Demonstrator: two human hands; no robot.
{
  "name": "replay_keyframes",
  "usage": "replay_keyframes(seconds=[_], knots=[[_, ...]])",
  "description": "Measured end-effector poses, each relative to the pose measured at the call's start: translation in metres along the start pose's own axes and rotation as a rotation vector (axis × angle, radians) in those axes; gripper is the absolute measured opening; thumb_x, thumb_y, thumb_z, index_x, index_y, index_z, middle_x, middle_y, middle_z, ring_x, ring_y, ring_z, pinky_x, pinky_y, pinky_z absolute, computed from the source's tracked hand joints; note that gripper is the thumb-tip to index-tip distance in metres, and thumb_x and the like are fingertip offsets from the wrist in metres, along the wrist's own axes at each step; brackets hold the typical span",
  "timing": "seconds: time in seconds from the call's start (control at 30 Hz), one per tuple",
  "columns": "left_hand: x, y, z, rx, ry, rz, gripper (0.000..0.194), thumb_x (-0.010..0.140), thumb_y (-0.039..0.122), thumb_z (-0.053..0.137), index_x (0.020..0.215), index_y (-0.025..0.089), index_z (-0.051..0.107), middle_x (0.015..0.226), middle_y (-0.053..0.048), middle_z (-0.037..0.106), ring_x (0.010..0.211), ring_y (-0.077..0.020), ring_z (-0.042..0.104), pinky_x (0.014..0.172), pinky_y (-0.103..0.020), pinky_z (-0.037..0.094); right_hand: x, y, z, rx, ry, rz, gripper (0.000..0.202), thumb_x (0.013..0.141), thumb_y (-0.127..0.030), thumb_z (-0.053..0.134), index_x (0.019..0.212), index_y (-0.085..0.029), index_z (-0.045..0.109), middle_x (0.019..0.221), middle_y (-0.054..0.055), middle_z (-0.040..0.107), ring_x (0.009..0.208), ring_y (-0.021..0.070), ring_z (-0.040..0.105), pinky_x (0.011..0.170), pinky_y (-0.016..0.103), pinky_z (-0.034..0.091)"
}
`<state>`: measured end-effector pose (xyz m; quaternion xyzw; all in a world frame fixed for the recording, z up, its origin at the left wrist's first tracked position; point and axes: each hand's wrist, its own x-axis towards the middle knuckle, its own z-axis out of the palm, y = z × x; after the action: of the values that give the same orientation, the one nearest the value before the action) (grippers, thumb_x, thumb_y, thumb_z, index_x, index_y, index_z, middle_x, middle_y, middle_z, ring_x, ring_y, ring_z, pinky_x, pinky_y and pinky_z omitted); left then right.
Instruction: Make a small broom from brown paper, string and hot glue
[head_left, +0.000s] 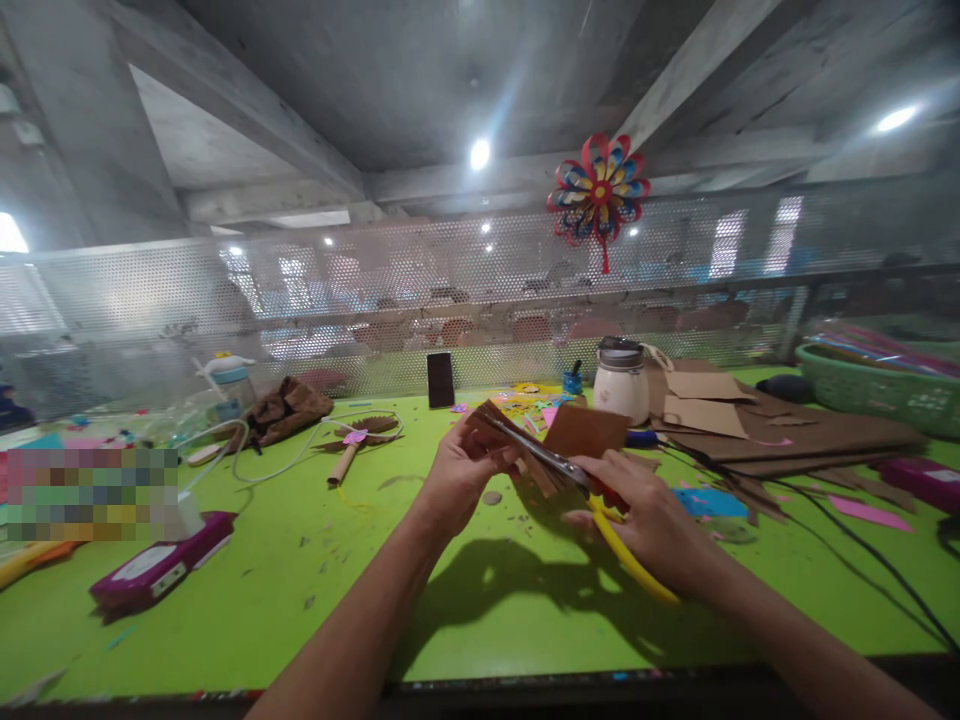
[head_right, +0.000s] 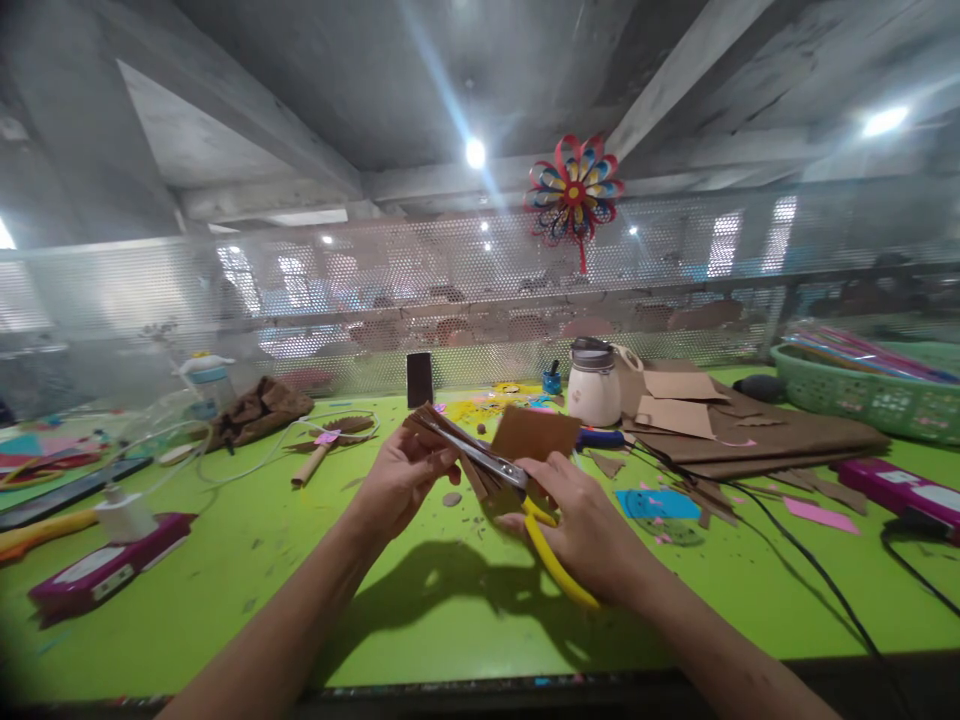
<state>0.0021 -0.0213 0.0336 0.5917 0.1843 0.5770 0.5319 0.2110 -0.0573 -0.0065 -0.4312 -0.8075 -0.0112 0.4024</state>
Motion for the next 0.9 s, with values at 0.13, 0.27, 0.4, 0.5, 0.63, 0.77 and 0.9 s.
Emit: replay_keyframes(seconds=[0.13,0.27,0.4,0.5,0.63,0.77,0.9], knots=[[0.000,-0.001,0.000,-0.010,0.007,0.003,0.028,0.062,0.014,0.077,0.083,0.014,0.059,0.070,-0.002,0.065,0.060,-0.0123,0.058,0.053,-0.025,0.049,-0.001,0.003,0.001,0.005,0.004,-0.038,0.040,0.081,-0.043,0.060,0.113,-0.020,0.058,0.095,0.010,0.062,0.088,0.0241,0.059,0.075,0.036,0.049],[0.000,-0.001,0.000,-0.009,0.006,0.001,0.026,0.063,0.014,0.077,0.082,0.014,0.059,0.070,-0.002,0.064,0.060,-0.0119,0.058,0.054,-0.025,0.049,-0.001,0.004,0.000,0.010,-0.011,-0.041,0.039,0.081,-0.042,0.060,0.113,-0.019,0.058,0.092,0.010,0.063,0.084,0.0232,0.059,0.073,0.036,0.049],[0.001,-0.004,-0.002,0.002,-0.012,-0.002,0.026,0.063,0.014,0.077,0.082,0.014,0.059,0.070,-0.002,0.064,0.058,-0.0112,0.057,0.054,-0.025,0.049,-0.002,0.004,-0.001,0.008,-0.033,-0.015,0.042,0.082,-0.043,0.059,0.116,-0.019,0.055,0.094,0.010,0.061,0.087,0.0242,0.058,0.075,0.038,0.049],[0.001,-0.008,-0.002,0.013,-0.036,-0.014,0.026,0.063,0.015,0.077,0.081,0.014,0.059,0.072,-0.003,0.065,0.060,-0.0121,0.058,0.056,-0.025,0.049,0.000,0.002,-0.001,0.023,-0.037,0.004,0.040,0.082,-0.040,0.059,0.116,-0.019,0.055,0.095,0.010,0.059,0.089,0.0244,0.057,0.078,0.038,0.048],[0.000,-0.012,-0.001,0.021,-0.052,-0.017,0.025,0.064,0.016,0.076,0.081,0.014,0.058,0.073,-0.004,0.066,0.062,-0.0126,0.059,0.057,-0.027,0.049,0.002,-0.001,-0.001,0.037,-0.028,0.014,0.041,0.082,-0.039,0.060,0.117,-0.019,0.055,0.098,0.010,0.059,0.093,0.0254,0.057,0.081,0.040,0.047],[0.000,-0.013,0.000,0.019,-0.045,0.004,0.022,0.066,0.015,0.075,0.079,0.014,0.058,0.069,-0.002,0.064,0.061,-0.0122,0.058,0.057,-0.026,0.049,0.001,0.000,0.000,0.044,-0.033,0.011,0.042,0.082,-0.040,0.059,0.117,-0.019,0.055,0.098,0.010,0.059,0.092,0.0251,0.057,0.079,0.039,0.047],[0.000,-0.013,0.000,0.007,-0.062,0.007,0.021,0.066,0.014,0.074,0.080,0.014,0.058,0.070,-0.002,0.065,0.061,-0.0119,0.058,0.057,-0.026,0.049,0.000,0.001,-0.001,0.045,-0.048,0.010,0.042,0.082,-0.042,0.059,0.116,-0.018,0.055,0.094,0.009,0.060,0.087,0.0234,0.058,0.077,0.037,0.047]])
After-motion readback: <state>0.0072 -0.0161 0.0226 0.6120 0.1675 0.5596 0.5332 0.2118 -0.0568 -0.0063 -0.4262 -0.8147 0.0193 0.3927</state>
